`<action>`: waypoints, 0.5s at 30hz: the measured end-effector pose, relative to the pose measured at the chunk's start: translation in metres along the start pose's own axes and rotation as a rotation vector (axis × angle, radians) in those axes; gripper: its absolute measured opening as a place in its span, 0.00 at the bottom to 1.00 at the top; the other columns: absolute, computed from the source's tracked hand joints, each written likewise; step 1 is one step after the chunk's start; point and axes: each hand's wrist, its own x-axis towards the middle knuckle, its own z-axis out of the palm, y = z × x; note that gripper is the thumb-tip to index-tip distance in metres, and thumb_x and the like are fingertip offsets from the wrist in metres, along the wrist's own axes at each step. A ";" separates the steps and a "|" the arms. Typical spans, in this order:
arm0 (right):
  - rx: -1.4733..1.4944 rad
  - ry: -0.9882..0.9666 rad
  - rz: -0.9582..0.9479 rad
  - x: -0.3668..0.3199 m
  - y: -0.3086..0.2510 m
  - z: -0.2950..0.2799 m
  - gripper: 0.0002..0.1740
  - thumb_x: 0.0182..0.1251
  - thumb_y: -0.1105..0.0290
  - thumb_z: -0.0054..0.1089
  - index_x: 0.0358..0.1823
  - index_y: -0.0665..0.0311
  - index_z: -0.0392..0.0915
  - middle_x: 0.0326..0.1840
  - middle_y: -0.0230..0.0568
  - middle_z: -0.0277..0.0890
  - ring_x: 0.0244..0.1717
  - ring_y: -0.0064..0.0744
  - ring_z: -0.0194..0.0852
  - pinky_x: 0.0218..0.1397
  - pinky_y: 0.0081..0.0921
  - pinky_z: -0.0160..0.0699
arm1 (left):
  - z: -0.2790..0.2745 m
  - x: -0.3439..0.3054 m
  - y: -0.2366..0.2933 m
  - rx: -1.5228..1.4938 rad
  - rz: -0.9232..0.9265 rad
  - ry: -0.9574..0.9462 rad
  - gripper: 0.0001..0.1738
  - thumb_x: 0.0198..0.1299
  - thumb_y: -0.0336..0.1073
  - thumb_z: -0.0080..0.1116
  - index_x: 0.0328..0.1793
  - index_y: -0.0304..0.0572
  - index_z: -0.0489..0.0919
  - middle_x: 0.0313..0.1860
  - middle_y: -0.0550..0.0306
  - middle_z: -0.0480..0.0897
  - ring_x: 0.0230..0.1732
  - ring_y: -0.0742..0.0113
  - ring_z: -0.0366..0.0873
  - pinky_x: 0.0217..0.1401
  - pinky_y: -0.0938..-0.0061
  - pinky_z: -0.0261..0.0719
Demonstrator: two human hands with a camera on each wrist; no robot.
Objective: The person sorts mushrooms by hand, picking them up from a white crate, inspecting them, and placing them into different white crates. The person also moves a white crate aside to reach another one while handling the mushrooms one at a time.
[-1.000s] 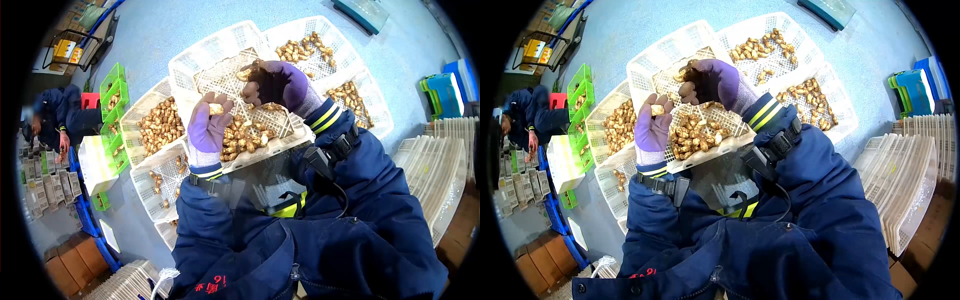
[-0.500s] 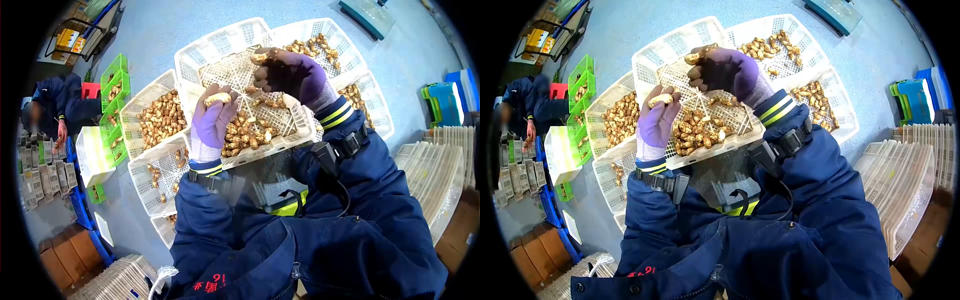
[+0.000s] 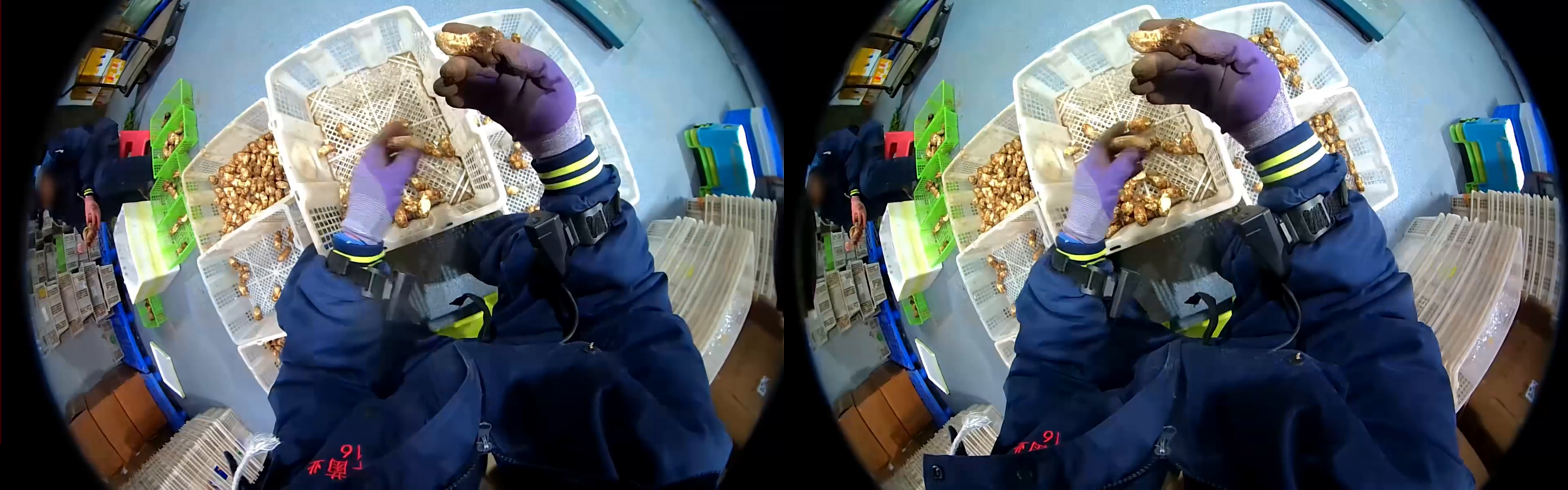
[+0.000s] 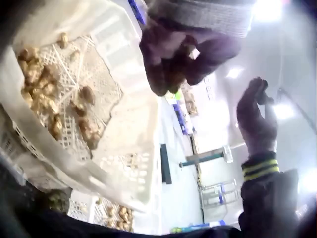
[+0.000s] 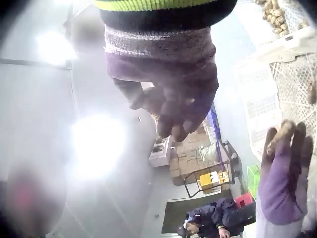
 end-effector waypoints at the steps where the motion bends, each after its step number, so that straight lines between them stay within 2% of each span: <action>1: 0.086 -0.060 0.047 0.001 -0.001 0.003 0.26 0.72 0.60 0.42 0.62 0.75 0.68 0.52 0.56 0.78 0.53 0.51 0.79 0.58 0.41 0.77 | 0.018 -0.007 0.007 -0.161 0.053 -0.107 0.30 0.64 0.32 0.54 0.70 0.30 0.60 0.59 0.42 0.74 0.53 0.61 0.78 0.53 0.71 0.79; 2: 0.172 -0.120 0.093 0.003 -0.004 0.008 0.26 0.71 0.62 0.44 0.62 0.74 0.68 0.53 0.54 0.78 0.53 0.49 0.79 0.58 0.38 0.77 | 0.028 -0.013 0.014 -0.322 0.108 -0.214 0.34 0.64 0.33 0.53 0.73 0.31 0.56 0.63 0.41 0.71 0.58 0.58 0.75 0.58 0.69 0.77; 3: 0.047 -0.083 0.082 0.003 -0.003 0.012 0.26 0.70 0.63 0.46 0.62 0.74 0.68 0.53 0.53 0.78 0.54 0.46 0.79 0.58 0.36 0.77 | 0.025 -0.014 0.022 -0.426 0.069 -0.236 0.37 0.65 0.33 0.54 0.76 0.32 0.51 0.68 0.41 0.66 0.62 0.56 0.73 0.59 0.66 0.77; 4: -0.079 -0.051 0.071 0.005 -0.003 0.017 0.26 0.69 0.64 0.48 0.63 0.74 0.68 0.53 0.52 0.78 0.54 0.44 0.79 0.58 0.34 0.77 | 0.017 -0.004 0.012 -0.455 0.052 -0.141 0.35 0.67 0.39 0.52 0.75 0.32 0.53 0.68 0.41 0.67 0.61 0.55 0.74 0.56 0.65 0.78; 5: -0.206 -0.023 0.058 0.006 -0.003 0.021 0.26 0.67 0.64 0.50 0.63 0.73 0.68 0.54 0.50 0.78 0.54 0.41 0.79 0.58 0.32 0.77 | 0.000 0.005 0.001 -0.622 -0.046 -0.099 0.35 0.68 0.44 0.51 0.74 0.33 0.54 0.66 0.42 0.68 0.59 0.55 0.75 0.55 0.65 0.79; 6: -0.571 -0.007 0.048 0.005 0.001 0.019 0.29 0.67 0.62 0.50 0.67 0.66 0.66 0.58 0.45 0.75 0.58 0.37 0.75 0.63 0.31 0.72 | -0.012 0.011 -0.006 -0.787 -0.142 -0.056 0.35 0.69 0.49 0.49 0.74 0.34 0.55 0.65 0.42 0.68 0.57 0.55 0.76 0.53 0.66 0.80; 7: -0.745 -0.005 0.080 0.005 0.012 0.020 0.28 0.64 0.66 0.54 0.67 0.63 0.67 0.59 0.42 0.75 0.57 0.36 0.75 0.63 0.30 0.73 | -0.013 0.005 0.011 -0.779 -0.206 -0.027 0.37 0.69 0.56 0.45 0.72 0.36 0.58 0.62 0.44 0.71 0.53 0.56 0.77 0.50 0.66 0.80; 8: -0.918 0.000 0.113 0.005 0.023 0.024 0.29 0.61 0.70 0.57 0.66 0.60 0.69 0.59 0.39 0.75 0.57 0.34 0.75 0.63 0.29 0.73 | -0.014 -0.004 0.022 -0.835 -0.243 -0.103 0.36 0.68 0.58 0.45 0.70 0.37 0.60 0.60 0.45 0.72 0.52 0.56 0.78 0.50 0.64 0.80; 9: -1.002 -0.024 0.148 0.000 0.027 0.036 0.29 0.57 0.76 0.60 0.64 0.57 0.72 0.59 0.39 0.76 0.57 0.35 0.75 0.63 0.29 0.72 | -0.015 -0.008 0.017 -0.874 -0.198 -0.202 0.34 0.69 0.57 0.44 0.69 0.37 0.62 0.59 0.45 0.73 0.53 0.56 0.78 0.51 0.62 0.80; 10: -1.295 -0.176 0.033 0.004 0.039 0.038 0.30 0.58 0.75 0.58 0.66 0.57 0.70 0.59 0.45 0.74 0.58 0.39 0.75 0.63 0.31 0.73 | -0.016 -0.011 0.014 -0.913 -0.153 -0.302 0.33 0.69 0.57 0.43 0.67 0.36 0.63 0.59 0.46 0.74 0.54 0.56 0.78 0.53 0.60 0.80; 11: -1.383 -0.240 -0.071 0.005 0.052 0.039 0.31 0.58 0.76 0.57 0.67 0.57 0.69 0.60 0.47 0.73 0.60 0.40 0.73 0.62 0.31 0.73 | -0.014 -0.013 0.015 -0.829 -0.166 -0.268 0.28 0.70 0.53 0.45 0.64 0.36 0.66 0.57 0.48 0.76 0.54 0.57 0.78 0.56 0.59 0.80; 12: -1.471 -0.307 -0.183 0.007 0.059 0.044 0.32 0.58 0.76 0.56 0.67 0.57 0.67 0.61 0.49 0.71 0.61 0.41 0.72 0.62 0.32 0.74 | -0.020 -0.014 0.012 -0.833 -0.099 -0.239 0.24 0.69 0.45 0.49 0.63 0.36 0.67 0.55 0.49 0.77 0.53 0.60 0.78 0.57 0.59 0.80; 13: -1.410 -0.297 -0.167 0.010 0.060 0.048 0.34 0.58 0.78 0.54 0.69 0.56 0.65 0.63 0.50 0.69 0.65 0.43 0.69 0.64 0.33 0.72 | -0.023 -0.014 0.012 -0.751 -0.112 -0.183 0.23 0.68 0.42 0.50 0.63 0.36 0.67 0.54 0.49 0.77 0.52 0.60 0.78 0.56 0.60 0.81; 14: -1.178 -0.246 0.133 0.008 0.052 0.050 0.36 0.58 0.81 0.51 0.71 0.55 0.62 0.65 0.48 0.68 0.68 0.41 0.66 0.68 0.33 0.68 | -0.026 -0.014 0.012 -0.670 -0.127 -0.126 0.22 0.67 0.39 0.52 0.63 0.36 0.67 0.54 0.49 0.77 0.52 0.60 0.79 0.55 0.61 0.81; 15: -0.986 -0.190 0.163 0.009 0.054 0.047 0.37 0.58 0.82 0.49 0.72 0.56 0.60 0.66 0.47 0.67 0.68 0.40 0.65 0.70 0.33 0.66 | -0.027 -0.020 0.016 -0.719 -0.075 -0.118 0.22 0.66 0.36 0.53 0.63 0.36 0.67 0.54 0.48 0.77 0.50 0.60 0.80 0.53 0.64 0.82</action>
